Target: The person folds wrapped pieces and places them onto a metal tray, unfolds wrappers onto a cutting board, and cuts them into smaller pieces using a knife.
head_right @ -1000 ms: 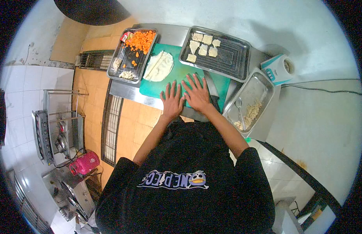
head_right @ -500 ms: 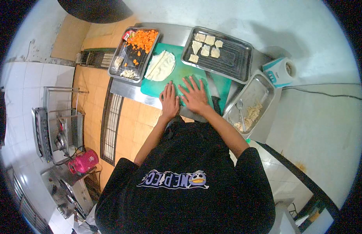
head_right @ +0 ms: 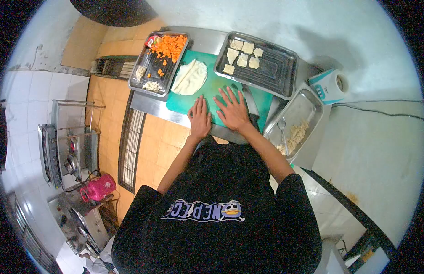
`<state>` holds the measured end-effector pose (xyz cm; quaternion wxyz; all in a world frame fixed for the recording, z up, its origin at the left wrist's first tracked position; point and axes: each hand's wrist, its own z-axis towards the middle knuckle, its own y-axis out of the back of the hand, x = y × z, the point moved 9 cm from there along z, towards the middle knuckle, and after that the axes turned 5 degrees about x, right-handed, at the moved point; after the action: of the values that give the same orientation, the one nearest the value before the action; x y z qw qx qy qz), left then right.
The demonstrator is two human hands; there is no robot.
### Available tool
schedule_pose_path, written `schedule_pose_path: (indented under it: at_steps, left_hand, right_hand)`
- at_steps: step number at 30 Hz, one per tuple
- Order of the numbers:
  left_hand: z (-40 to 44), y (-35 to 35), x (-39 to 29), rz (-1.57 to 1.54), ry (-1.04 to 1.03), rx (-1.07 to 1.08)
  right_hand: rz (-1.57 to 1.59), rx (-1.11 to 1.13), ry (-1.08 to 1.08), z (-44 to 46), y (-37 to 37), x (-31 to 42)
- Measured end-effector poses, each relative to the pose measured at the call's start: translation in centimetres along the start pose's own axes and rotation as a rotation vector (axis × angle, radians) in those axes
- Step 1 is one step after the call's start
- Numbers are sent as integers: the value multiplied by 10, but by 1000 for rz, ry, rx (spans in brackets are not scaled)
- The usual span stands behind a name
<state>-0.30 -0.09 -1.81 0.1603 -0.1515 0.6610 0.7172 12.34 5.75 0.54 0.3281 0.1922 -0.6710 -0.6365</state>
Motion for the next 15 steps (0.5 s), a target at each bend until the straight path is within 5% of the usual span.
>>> schedule_pose_path:
  at_steps: [15]
  left_hand:
    - [-2,0,-1,22,-18,-8]
  right_hand:
    - [9,57,-22,-14,-10,2]
